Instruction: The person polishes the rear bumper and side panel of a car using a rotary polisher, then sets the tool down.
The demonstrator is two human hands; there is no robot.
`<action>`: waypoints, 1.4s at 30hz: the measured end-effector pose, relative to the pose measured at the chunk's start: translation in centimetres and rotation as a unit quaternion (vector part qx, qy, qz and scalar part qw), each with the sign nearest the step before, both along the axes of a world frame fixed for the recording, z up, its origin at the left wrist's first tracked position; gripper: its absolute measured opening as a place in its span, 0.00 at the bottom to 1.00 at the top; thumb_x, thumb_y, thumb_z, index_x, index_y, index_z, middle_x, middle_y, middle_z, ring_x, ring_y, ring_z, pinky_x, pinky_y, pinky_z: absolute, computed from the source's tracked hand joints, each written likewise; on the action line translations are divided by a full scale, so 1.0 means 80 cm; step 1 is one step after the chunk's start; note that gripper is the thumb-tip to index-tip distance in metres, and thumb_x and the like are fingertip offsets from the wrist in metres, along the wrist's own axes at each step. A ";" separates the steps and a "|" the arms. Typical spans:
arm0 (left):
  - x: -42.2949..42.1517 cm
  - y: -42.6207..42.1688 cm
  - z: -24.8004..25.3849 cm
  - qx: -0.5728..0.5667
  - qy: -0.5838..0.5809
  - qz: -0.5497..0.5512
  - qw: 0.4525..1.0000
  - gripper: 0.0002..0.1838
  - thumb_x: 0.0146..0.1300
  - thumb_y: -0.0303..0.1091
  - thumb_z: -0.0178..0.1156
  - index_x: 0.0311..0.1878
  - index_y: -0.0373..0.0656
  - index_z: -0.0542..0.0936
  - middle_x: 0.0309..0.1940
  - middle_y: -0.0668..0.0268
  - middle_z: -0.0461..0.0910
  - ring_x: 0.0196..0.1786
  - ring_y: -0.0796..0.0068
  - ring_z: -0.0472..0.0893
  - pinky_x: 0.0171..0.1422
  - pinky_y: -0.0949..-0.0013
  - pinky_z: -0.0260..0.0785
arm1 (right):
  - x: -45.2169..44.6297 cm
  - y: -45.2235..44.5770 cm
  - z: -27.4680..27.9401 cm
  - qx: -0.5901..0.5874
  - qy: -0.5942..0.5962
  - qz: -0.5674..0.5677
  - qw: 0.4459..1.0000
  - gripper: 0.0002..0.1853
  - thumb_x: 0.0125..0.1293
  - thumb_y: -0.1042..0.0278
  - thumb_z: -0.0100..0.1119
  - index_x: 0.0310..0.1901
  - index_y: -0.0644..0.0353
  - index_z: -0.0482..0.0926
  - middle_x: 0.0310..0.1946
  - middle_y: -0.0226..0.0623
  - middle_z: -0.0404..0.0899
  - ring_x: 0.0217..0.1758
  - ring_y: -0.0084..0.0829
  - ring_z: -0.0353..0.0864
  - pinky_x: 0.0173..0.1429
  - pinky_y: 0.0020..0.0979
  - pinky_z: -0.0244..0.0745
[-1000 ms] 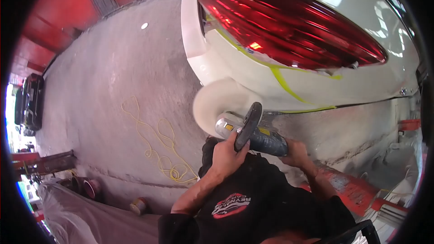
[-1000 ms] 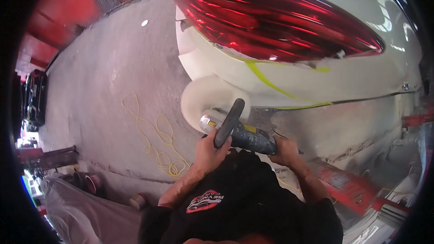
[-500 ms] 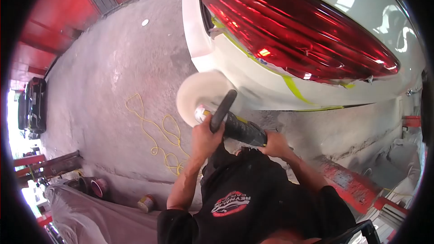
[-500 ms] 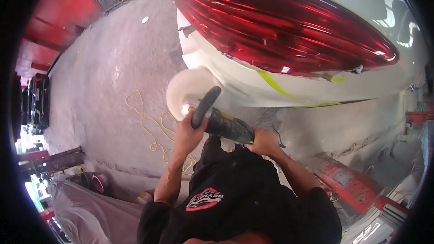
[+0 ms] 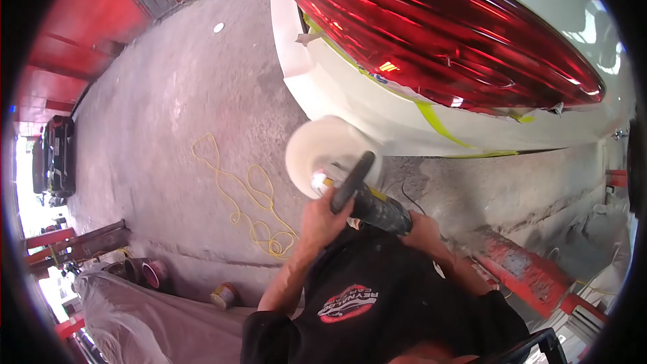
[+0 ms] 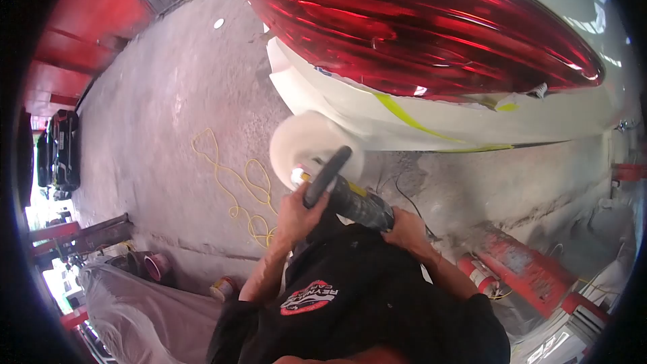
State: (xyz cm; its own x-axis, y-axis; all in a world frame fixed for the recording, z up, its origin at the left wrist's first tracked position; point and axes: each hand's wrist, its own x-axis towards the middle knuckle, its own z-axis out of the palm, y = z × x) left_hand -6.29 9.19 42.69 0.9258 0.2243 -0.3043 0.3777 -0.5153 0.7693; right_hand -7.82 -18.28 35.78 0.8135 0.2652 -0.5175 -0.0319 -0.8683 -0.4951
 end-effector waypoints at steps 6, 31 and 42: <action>-0.015 -0.031 -0.003 -0.037 0.034 -0.099 0.994 0.20 0.63 0.43 0.66 0.55 0.42 0.81 0.28 0.46 0.83 0.35 0.42 0.84 0.40 0.49 0.77 | -0.032 -0.037 0.011 -0.039 0.052 -0.003 0.998 0.21 0.50 0.61 0.71 0.45 0.59 0.80 0.37 0.50 0.85 0.43 0.55 0.85 0.48 0.50 0.79; 0.159 0.238 -0.014 0.011 -0.029 -0.114 0.993 0.13 0.63 0.38 0.67 0.41 0.37 0.81 0.22 0.51 0.82 0.29 0.48 0.86 0.34 0.56 0.76 | 0.080 0.252 -0.031 0.101 -0.007 -0.092 0.991 0.22 0.52 0.54 0.73 0.45 0.58 0.80 0.37 0.50 0.85 0.44 0.56 0.85 0.46 0.50 0.79; 0.135 0.196 0.018 0.065 -0.043 -0.169 0.983 0.14 0.65 0.38 0.68 0.41 0.35 0.81 0.20 0.51 0.80 0.26 0.57 0.86 0.31 0.60 0.74 | 0.048 0.221 -0.013 0.118 -0.010 -0.129 0.985 0.24 0.52 0.54 0.73 0.48 0.58 0.80 0.39 0.48 0.86 0.46 0.54 0.85 0.48 0.51 0.79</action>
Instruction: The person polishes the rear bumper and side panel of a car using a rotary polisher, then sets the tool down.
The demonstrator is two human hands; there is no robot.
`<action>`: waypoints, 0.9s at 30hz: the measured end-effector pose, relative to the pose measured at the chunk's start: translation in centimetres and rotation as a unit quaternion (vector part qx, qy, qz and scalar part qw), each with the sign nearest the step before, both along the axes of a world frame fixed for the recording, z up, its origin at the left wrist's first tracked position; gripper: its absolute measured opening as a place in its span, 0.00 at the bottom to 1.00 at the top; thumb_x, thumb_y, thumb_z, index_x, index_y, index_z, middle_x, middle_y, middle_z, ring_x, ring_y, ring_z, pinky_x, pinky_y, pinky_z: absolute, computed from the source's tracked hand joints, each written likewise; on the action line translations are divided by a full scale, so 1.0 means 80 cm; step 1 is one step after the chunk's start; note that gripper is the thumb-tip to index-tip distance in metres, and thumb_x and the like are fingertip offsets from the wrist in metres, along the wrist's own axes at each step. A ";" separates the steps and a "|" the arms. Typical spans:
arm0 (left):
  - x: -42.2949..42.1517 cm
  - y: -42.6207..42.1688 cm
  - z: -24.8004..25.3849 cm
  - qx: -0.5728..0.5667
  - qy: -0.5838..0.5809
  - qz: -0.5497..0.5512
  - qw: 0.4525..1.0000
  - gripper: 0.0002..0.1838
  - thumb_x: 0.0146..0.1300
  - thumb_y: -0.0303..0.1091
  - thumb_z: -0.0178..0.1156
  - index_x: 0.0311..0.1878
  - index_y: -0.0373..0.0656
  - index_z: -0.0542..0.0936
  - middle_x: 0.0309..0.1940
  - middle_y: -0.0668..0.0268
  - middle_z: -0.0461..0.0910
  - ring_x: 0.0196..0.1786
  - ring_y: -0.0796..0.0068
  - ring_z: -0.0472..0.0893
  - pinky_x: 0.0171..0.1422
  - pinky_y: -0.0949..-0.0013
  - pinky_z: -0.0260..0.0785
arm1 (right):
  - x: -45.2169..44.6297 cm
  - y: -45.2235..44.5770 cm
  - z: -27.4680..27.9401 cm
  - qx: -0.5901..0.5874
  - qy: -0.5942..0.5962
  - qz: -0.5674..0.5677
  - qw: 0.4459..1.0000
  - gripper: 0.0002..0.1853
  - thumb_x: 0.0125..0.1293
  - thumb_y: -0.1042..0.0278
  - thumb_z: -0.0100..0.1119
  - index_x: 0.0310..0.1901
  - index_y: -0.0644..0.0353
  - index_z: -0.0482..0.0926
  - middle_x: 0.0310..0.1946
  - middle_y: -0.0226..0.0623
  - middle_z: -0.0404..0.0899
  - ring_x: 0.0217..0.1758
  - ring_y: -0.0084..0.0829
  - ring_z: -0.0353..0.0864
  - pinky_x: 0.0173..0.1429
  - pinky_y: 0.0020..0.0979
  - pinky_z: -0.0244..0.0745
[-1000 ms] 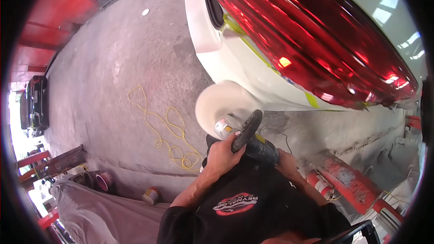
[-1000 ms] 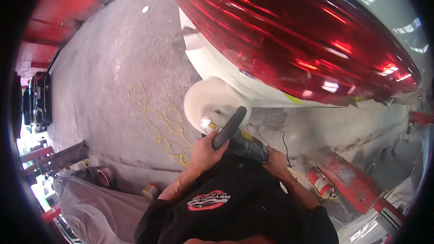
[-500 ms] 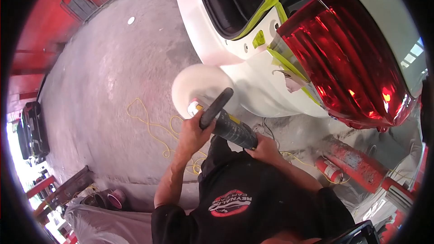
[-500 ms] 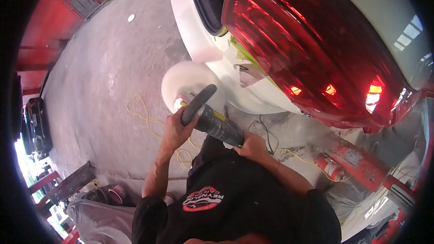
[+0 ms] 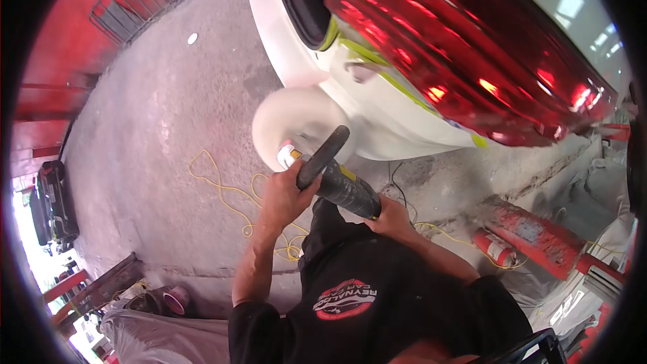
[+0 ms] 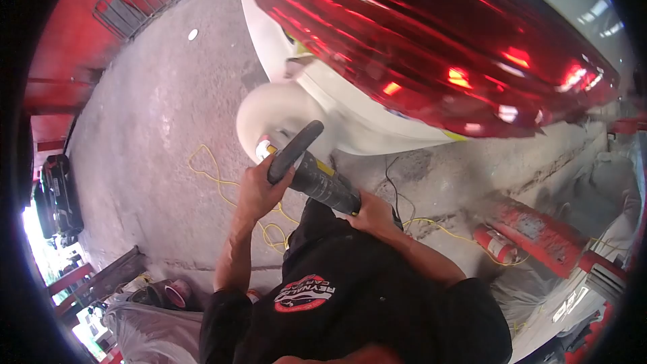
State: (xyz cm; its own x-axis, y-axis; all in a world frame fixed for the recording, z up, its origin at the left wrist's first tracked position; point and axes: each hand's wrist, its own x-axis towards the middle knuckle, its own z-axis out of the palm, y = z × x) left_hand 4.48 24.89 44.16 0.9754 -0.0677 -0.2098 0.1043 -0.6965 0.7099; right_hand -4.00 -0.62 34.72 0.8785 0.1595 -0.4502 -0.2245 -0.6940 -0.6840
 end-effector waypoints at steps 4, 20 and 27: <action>-0.053 -0.064 0.002 -0.019 0.008 0.009 1.000 0.15 0.63 0.40 0.68 0.45 0.38 0.82 0.22 0.50 0.82 0.29 0.51 0.86 0.33 0.56 0.75 | -0.038 -0.072 -0.007 -0.005 -0.023 -0.006 1.000 0.24 0.50 0.56 0.75 0.48 0.56 0.81 0.38 0.48 0.86 0.45 0.54 0.85 0.49 0.47 0.80; -0.130 -0.171 -0.020 -0.060 0.017 -0.040 0.997 0.18 0.62 0.42 0.70 0.49 0.40 0.82 0.25 0.51 0.83 0.34 0.49 0.87 0.38 0.55 0.79 | -0.124 -0.200 -0.025 -0.073 -0.047 0.017 0.996 0.26 0.46 0.63 0.75 0.49 0.58 0.80 0.39 0.47 0.84 0.44 0.51 0.85 0.47 0.47 0.79; -0.070 -0.091 -0.002 -0.032 0.072 0.029 0.996 0.18 0.62 0.42 0.69 0.50 0.42 0.82 0.25 0.48 0.83 0.33 0.45 0.85 0.36 0.51 0.77 | -0.050 -0.114 -0.016 -0.058 0.009 0.048 0.997 0.25 0.49 0.57 0.76 0.48 0.57 0.80 0.39 0.47 0.85 0.43 0.53 0.85 0.45 0.47 0.80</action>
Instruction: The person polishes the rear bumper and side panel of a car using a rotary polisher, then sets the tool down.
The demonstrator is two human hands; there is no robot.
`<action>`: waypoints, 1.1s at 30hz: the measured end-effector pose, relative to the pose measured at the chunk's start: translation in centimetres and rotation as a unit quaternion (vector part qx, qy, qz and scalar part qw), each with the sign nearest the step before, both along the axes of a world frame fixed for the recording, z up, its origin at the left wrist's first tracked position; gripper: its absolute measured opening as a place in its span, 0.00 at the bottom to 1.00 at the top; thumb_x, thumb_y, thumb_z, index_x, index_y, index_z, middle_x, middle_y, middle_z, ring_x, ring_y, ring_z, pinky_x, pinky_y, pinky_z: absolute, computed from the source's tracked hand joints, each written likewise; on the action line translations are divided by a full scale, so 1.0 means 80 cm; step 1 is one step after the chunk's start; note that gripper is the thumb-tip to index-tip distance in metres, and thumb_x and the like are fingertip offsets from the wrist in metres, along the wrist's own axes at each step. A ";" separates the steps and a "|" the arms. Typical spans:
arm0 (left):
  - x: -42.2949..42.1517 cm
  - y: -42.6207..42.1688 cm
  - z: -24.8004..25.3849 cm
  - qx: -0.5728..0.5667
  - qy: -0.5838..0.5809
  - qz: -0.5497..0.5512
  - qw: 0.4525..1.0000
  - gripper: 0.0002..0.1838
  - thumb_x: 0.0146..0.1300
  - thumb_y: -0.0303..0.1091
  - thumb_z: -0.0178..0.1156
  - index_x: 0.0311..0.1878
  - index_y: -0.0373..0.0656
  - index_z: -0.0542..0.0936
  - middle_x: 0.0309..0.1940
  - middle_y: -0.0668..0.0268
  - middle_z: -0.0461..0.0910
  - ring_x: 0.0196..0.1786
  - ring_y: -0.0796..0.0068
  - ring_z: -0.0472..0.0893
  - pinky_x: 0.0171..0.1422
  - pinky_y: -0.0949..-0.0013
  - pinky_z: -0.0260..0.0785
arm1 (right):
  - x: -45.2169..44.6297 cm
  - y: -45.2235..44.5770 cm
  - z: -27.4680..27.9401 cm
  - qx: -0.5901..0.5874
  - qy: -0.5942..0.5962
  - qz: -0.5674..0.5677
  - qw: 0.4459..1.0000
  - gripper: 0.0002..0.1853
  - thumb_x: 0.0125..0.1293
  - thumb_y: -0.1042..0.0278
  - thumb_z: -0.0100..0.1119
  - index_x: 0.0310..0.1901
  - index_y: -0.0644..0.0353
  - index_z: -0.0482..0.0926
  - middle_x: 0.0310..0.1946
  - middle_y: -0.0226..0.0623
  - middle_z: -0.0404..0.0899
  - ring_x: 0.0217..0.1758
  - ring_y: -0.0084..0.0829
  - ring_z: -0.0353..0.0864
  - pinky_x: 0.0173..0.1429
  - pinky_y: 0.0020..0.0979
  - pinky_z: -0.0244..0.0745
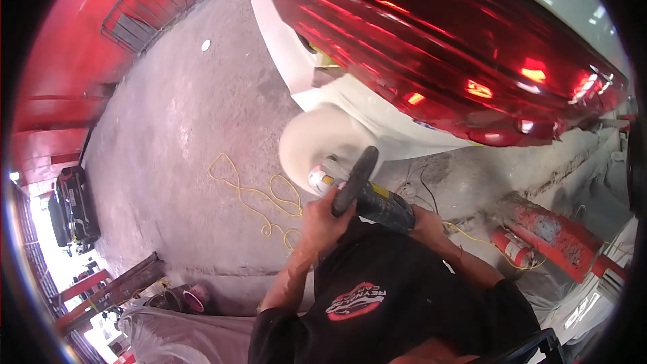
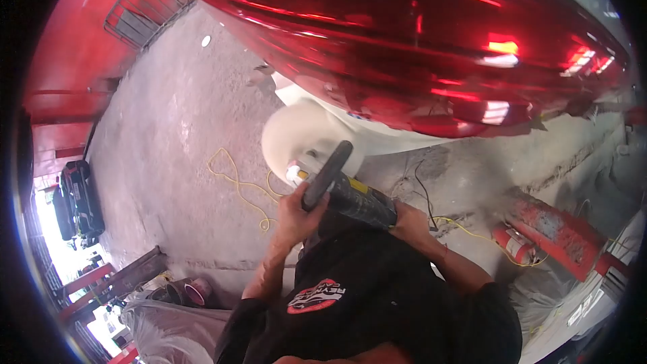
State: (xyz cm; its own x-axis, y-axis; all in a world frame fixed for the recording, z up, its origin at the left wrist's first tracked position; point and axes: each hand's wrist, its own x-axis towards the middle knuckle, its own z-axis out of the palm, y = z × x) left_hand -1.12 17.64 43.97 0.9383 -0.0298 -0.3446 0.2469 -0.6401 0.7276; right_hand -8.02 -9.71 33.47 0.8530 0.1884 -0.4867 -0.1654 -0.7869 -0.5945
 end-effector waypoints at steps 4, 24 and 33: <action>0.046 0.050 0.004 -0.009 -0.013 0.040 0.999 0.13 0.64 0.37 0.68 0.44 0.38 0.82 0.21 0.51 0.81 0.28 0.55 0.87 0.32 0.61 0.75 | 0.048 0.058 0.019 0.038 0.001 -0.003 0.999 0.25 0.52 0.52 0.73 0.48 0.58 0.79 0.38 0.47 0.86 0.45 0.53 0.85 0.48 0.50 0.79; -0.079 -0.137 -0.014 0.027 0.019 0.066 0.997 0.16 0.65 0.42 0.68 0.42 0.36 0.82 0.19 0.58 0.79 0.23 0.73 0.79 0.31 0.63 0.71 | -0.010 -0.130 -0.034 0.075 -0.032 0.045 0.996 0.23 0.45 0.58 0.70 0.45 0.57 0.81 0.38 0.47 0.85 0.45 0.53 0.84 0.49 0.47 0.78; -0.106 -0.330 -0.085 0.005 -0.106 -0.001 0.994 0.17 0.65 0.43 0.67 0.47 0.37 0.80 0.21 0.50 0.81 0.28 0.49 0.85 0.33 0.56 0.74 | -0.033 -0.325 -0.093 0.045 -0.076 0.030 0.996 0.24 0.44 0.61 0.71 0.46 0.57 0.82 0.38 0.48 0.85 0.45 0.53 0.84 0.51 0.47 0.78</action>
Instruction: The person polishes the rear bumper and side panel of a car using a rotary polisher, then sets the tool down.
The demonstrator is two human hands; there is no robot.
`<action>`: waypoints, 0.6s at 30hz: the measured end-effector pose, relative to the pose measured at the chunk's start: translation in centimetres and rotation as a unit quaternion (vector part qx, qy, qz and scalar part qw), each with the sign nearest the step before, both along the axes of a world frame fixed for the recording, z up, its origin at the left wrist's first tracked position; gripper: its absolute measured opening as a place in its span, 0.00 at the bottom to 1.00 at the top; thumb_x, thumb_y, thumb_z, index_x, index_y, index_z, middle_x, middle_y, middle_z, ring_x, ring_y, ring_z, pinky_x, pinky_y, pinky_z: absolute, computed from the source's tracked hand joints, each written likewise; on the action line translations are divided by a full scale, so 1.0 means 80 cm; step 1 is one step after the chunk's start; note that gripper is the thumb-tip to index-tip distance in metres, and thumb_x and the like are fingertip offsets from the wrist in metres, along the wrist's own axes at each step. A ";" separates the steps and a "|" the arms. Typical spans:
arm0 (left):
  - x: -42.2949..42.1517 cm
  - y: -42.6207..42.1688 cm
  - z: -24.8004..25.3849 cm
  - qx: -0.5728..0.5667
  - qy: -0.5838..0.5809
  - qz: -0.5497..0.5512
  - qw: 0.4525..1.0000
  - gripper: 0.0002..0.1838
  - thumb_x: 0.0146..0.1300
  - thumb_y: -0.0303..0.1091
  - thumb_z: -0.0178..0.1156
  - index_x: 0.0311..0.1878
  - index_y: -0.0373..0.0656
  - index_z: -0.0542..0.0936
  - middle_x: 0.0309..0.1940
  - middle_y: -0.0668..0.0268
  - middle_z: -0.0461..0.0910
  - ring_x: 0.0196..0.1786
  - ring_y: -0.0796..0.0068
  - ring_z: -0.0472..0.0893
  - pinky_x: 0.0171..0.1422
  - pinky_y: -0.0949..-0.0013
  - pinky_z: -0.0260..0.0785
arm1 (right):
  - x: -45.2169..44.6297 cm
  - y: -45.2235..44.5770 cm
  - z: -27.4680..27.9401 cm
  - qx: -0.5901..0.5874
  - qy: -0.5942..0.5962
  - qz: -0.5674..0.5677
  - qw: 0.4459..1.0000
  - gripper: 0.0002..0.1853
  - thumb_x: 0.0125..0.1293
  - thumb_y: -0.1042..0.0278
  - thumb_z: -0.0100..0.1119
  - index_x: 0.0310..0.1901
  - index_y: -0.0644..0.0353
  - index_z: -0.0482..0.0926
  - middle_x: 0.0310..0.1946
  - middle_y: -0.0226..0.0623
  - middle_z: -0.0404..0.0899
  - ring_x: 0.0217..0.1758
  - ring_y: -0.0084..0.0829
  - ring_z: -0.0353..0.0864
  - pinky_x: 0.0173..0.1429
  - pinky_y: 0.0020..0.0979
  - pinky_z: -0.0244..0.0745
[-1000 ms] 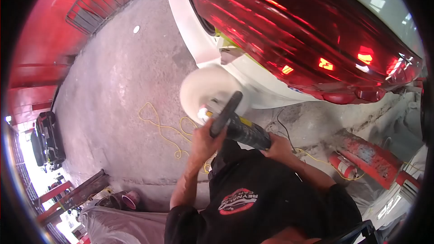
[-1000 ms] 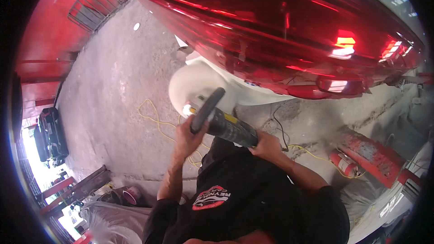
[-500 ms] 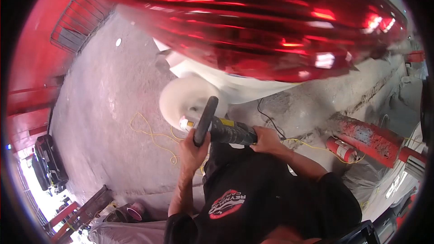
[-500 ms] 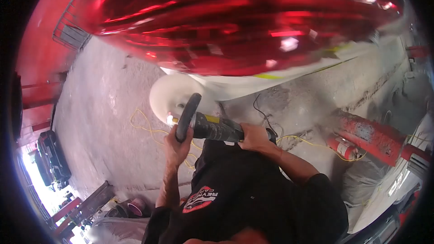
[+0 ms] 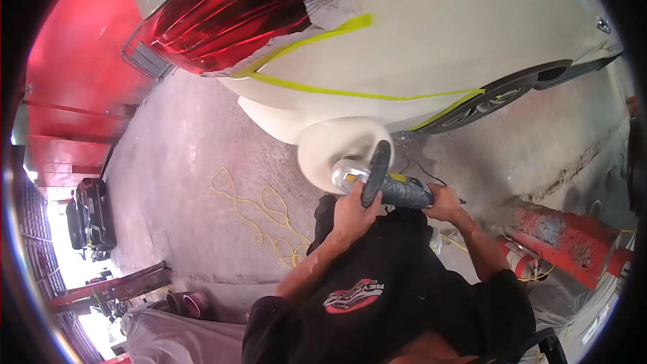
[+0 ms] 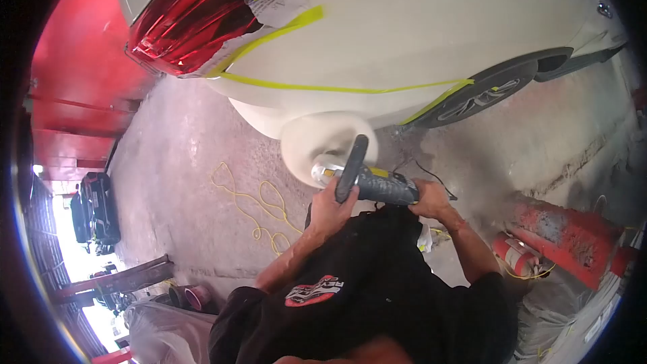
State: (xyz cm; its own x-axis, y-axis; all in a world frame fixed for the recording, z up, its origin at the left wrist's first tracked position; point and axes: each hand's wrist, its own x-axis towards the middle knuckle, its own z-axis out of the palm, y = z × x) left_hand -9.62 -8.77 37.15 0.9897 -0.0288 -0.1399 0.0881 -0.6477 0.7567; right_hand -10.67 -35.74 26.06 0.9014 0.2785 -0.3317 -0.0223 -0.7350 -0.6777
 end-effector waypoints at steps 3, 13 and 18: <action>0.005 -0.027 0.027 -0.018 -0.022 -0.048 0.998 0.17 0.64 0.42 0.67 0.44 0.36 0.78 0.21 0.50 0.81 0.26 0.47 0.84 0.31 0.53 0.75 | -0.003 -0.033 0.029 -0.011 -0.039 -0.021 0.999 0.23 0.44 0.63 0.69 0.46 0.57 0.82 0.39 0.47 0.85 0.46 0.53 0.84 0.52 0.47 0.78; -0.003 -0.026 0.089 -0.012 -0.096 -0.057 0.994 0.16 0.60 0.39 0.70 0.42 0.38 0.78 0.23 0.52 0.82 0.28 0.49 0.85 0.32 0.54 0.76 | 0.017 -0.041 0.096 -0.030 -0.143 -0.037 0.989 0.26 0.42 0.66 0.70 0.48 0.59 0.82 0.39 0.50 0.84 0.45 0.53 0.84 0.51 0.46 0.79; -0.003 0.009 0.040 -0.029 -0.062 0.013 0.998 0.15 0.61 0.39 0.69 0.42 0.38 0.78 0.23 0.50 0.81 0.28 0.47 0.84 0.32 0.52 0.76 | 0.037 -0.006 0.061 -0.051 -0.116 0.016 0.992 0.26 0.42 0.65 0.70 0.48 0.59 0.82 0.40 0.49 0.84 0.46 0.52 0.84 0.52 0.47 0.79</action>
State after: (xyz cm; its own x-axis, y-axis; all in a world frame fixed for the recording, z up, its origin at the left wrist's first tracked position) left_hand -9.88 -8.08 40.32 0.9998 -0.0081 -0.0158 0.0077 -0.6014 0.7989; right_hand -7.71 -36.21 30.93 0.9476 0.2844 -0.1452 0.1502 -0.7982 -0.5834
